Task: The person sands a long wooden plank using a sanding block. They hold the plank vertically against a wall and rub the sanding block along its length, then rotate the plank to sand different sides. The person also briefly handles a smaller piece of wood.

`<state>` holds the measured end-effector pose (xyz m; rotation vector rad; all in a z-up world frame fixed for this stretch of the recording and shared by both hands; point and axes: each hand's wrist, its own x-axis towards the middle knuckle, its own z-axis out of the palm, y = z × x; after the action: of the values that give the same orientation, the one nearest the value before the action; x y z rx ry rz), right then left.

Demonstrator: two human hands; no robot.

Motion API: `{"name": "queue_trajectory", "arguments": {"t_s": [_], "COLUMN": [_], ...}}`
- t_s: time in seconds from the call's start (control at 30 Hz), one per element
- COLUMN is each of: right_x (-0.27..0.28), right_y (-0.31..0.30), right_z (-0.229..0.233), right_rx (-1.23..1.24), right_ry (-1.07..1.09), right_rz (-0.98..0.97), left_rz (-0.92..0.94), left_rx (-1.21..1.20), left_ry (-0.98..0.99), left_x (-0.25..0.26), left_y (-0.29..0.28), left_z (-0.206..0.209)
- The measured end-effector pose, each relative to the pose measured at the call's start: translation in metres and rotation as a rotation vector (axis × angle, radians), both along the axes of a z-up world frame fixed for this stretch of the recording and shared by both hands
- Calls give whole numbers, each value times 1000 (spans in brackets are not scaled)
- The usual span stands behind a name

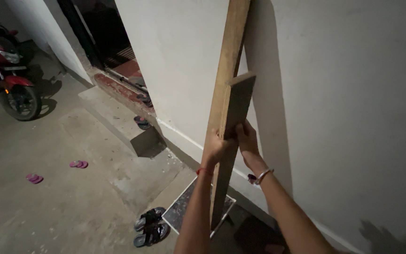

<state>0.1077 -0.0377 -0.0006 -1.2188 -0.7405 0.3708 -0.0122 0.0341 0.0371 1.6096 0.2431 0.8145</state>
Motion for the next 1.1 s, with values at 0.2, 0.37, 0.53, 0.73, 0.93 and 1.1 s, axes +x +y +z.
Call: {"name": "queue_trajectory", "arguments": {"t_s": [0.2, 0.37, 0.53, 0.73, 0.93, 1.1], "right_x": [-4, -3, -8, -6, -9, -2], "right_y": [-2, -1, -5, 1, 1, 0], "right_z": [2, 1, 3, -1, -1, -6], "right_rx": [22, 49, -86, 52, 8, 73], "right_ry": [-60, -109, 15, -57, -111, -171], "right_rz": [-78, -117, -76, -75, -108, -142], "left_rz": [-6, -38, 10, 47, -4, 65], "left_rx": [-47, -80, -38, -14, 4, 8], "left_ry": [66, 40, 83, 113, 33, 67], "left_x": [6, 13, 19, 5, 0, 2], "left_y": [-1, 1, 7, -1, -2, -7], "left_z": [-5, -13, -24, -9, -2, -2]}}
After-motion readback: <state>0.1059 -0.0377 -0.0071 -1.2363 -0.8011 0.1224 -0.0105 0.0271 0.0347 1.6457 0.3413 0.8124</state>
